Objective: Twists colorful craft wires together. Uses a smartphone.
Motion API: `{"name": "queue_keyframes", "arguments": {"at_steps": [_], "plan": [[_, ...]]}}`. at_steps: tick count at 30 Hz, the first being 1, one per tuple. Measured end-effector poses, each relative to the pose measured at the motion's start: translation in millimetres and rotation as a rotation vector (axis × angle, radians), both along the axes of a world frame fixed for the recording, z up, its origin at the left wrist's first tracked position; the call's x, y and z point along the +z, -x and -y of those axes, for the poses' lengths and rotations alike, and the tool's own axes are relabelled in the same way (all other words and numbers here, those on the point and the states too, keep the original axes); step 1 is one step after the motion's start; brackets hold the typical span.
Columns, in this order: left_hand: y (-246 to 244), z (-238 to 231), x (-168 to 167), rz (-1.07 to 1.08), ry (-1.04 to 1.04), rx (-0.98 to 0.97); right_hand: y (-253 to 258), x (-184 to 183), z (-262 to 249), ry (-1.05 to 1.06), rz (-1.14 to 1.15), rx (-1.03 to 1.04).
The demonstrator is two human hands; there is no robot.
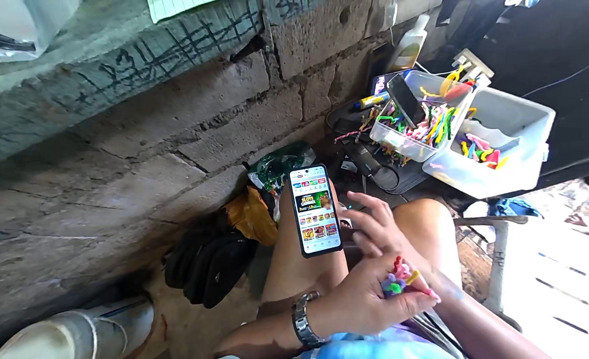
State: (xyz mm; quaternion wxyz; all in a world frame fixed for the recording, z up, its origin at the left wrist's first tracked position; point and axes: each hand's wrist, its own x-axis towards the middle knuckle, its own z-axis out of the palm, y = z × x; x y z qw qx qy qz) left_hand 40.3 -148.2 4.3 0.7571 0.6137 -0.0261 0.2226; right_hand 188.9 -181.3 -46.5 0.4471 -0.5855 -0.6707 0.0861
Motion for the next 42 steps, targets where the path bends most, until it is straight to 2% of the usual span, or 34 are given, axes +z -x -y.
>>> {"name": "queue_keyframes", "arguments": {"at_steps": [4,6,9,13,16,20,26,34,36,42], "plan": [[-1,-12,1,-0.019,0.035,0.182,-19,36,21,-0.029,-0.454,0.044],[-2,-18,3,-0.076,0.021,0.284,-22,53,33,-0.064,-0.533,0.076],[-4,-22,5,-0.105,-0.041,0.372,-18,67,47,-0.086,-0.410,0.016],[-6,-20,4,-0.083,-0.103,0.427,-9,61,51,-0.097,-0.249,-0.076],[-7,-17,2,-0.086,-0.118,0.449,-5,57,50,-0.107,-0.225,-0.114],[-8,-17,2,-0.088,-0.096,0.449,-5,55,50,-0.077,-0.248,-0.116],[-8,-23,-1,-0.069,0.031,0.331,-14,52,48,0.012,-0.421,0.011],[-7,-30,0,-0.072,-0.026,0.252,-28,58,43,0.077,-0.399,0.143],[-6,-32,3,-0.109,-0.075,0.256,-33,62,41,0.069,-0.309,0.162],[0,-43,12,-0.140,-0.301,0.201,-41,72,34,-0.091,0.151,0.161]]}}
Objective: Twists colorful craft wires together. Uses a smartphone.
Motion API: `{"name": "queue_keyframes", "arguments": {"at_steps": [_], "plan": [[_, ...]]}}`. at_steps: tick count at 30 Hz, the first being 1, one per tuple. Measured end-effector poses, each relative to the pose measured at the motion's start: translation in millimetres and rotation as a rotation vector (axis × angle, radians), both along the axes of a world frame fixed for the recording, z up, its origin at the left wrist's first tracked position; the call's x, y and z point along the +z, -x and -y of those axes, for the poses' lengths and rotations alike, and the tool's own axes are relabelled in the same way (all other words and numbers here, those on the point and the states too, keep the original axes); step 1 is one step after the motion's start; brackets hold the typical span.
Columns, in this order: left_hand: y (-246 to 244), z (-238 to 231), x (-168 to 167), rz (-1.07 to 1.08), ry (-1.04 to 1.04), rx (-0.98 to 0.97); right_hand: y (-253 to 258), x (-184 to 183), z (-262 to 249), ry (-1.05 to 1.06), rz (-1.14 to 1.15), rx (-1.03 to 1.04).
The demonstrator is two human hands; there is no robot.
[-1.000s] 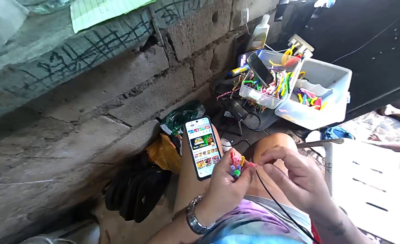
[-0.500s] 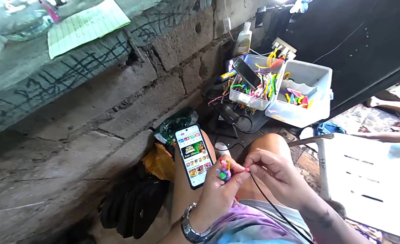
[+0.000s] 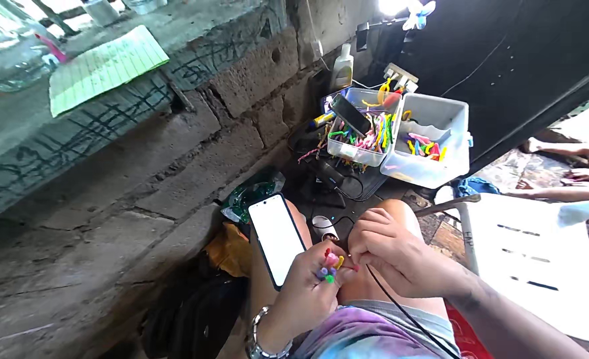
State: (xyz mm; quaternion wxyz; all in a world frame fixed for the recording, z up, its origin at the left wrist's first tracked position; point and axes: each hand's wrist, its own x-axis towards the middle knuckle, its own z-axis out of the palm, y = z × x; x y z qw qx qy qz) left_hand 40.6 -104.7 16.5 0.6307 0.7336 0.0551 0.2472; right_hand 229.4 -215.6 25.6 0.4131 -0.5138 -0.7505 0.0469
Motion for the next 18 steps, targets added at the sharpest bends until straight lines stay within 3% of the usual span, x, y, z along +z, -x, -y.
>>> {"name": "queue_keyframes", "arguments": {"at_steps": [4,9,12,18], "plan": [[1,2,9,-0.089,0.083,0.022,8,-2,0,-0.177,0.182,-0.167],[-1,9,4,-0.058,-0.013,0.159,21,-11,10,-0.341,0.357,-0.425],[-5,12,3,-0.028,0.029,0.194,28,-23,12,-0.379,0.285,-0.522],[-12,20,-2,0.044,0.105,0.212,44,-33,13,-0.325,-0.122,-0.556]]}}
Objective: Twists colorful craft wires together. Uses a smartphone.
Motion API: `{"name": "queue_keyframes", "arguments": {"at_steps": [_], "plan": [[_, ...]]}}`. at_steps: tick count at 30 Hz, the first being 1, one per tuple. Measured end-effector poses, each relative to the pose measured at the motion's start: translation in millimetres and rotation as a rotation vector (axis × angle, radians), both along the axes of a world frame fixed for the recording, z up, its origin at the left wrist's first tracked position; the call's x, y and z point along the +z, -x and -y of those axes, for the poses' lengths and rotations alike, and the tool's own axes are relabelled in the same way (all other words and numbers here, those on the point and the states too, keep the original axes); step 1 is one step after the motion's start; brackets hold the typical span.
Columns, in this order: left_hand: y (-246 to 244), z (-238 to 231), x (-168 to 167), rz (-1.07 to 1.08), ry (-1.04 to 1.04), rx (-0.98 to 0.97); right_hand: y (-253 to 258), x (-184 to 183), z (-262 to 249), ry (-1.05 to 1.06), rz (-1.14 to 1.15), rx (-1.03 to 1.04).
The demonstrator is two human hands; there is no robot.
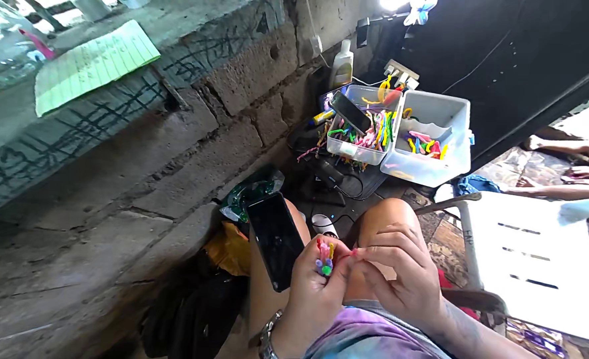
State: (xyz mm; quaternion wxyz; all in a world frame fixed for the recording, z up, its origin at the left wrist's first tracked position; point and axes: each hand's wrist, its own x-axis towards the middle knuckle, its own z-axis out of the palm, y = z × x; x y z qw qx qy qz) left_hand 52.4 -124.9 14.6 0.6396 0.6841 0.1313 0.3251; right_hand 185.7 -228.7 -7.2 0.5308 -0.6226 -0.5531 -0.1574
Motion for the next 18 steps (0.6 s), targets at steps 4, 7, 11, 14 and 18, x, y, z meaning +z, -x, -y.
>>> {"name": "queue_keyframes", "arguments": {"at_steps": [4,7,11,14,18], "plan": [[-3,2,-3,0.005,0.000,-0.007,4,-1,0,0.042,-0.287,0.142],[-5,2,-5,0.029,0.029,-0.011,-7,2,1,0.161,-0.640,0.476],[-4,-2,-12,0.078,-0.028,-0.046,-37,15,-4,0.434,-0.875,0.785],[0,-10,-12,0.056,-0.168,-0.086,-61,28,-13,0.635,-0.760,0.919],[5,-15,-8,0.019,-0.339,-0.157,-88,54,-33,0.874,-0.413,1.034]]}}
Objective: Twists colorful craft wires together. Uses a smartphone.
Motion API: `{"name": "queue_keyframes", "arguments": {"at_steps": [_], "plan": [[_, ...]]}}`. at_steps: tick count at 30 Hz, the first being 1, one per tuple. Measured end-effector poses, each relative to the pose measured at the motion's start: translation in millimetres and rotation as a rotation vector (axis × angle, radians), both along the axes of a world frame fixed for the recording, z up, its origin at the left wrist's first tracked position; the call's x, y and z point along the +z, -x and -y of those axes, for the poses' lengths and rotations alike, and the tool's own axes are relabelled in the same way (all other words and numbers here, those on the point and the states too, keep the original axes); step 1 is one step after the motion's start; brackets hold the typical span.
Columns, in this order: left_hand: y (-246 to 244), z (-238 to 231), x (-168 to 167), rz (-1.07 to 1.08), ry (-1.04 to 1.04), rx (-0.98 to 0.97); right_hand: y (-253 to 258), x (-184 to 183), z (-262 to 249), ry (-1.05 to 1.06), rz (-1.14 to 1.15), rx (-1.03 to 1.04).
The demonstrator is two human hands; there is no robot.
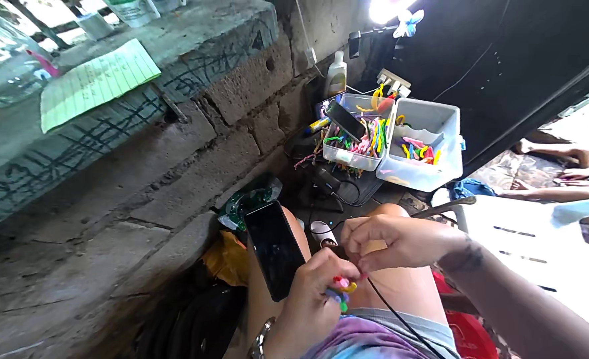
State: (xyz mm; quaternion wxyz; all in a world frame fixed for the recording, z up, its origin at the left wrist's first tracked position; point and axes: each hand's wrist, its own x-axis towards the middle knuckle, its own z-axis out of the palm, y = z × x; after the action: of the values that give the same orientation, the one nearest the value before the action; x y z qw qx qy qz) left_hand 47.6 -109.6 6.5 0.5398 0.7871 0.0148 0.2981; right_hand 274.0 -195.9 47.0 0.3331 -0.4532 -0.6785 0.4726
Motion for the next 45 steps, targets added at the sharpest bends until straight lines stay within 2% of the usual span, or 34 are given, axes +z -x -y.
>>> {"name": "queue_keyframes", "arguments": {"at_steps": [3,6,11,13,17,20,23,26,30,34,37,40,42,45], "plan": [[3,2,7,-0.078,-0.137,-0.018,5,23,-6,0.008,0.278,0.047],[2,7,8,-0.119,-0.161,0.010,23,38,-1,-0.095,0.549,-0.035],[0,8,11,-0.193,0.035,0.121,57,29,21,-0.621,0.892,-0.402],[-1,5,9,-0.173,0.067,0.122,66,15,27,-0.756,0.961,-0.532],[-2,-1,7,-0.231,0.148,0.142,66,-23,35,-0.883,0.875,-0.721],[-5,-2,5,-0.333,0.230,0.080,66,-43,40,-0.867,0.776,-0.840],[-8,1,2,-0.259,0.414,0.019,67,-56,41,-0.822,0.630,-0.922],[-9,5,0,-0.110,0.605,-0.060,58,-60,40,-0.664,0.435,-0.889],[-8,-2,-9,-0.036,0.404,-0.211,34,-51,31,-0.464,0.213,-0.701],[-9,2,-1,-0.096,0.260,-0.035,30,-25,24,-0.493,0.384,-0.638],[-9,1,3,-0.205,0.099,0.148,47,-11,23,-0.655,0.613,-0.694],[-7,-3,3,-0.239,0.011,0.182,62,-14,28,-0.820,0.772,-0.753],[-5,-3,3,-0.232,0.159,0.138,65,-23,34,-0.845,0.742,-0.791],[-3,-3,0,-0.149,0.621,-0.048,61,-38,40,-0.785,0.596,-0.850]]}}
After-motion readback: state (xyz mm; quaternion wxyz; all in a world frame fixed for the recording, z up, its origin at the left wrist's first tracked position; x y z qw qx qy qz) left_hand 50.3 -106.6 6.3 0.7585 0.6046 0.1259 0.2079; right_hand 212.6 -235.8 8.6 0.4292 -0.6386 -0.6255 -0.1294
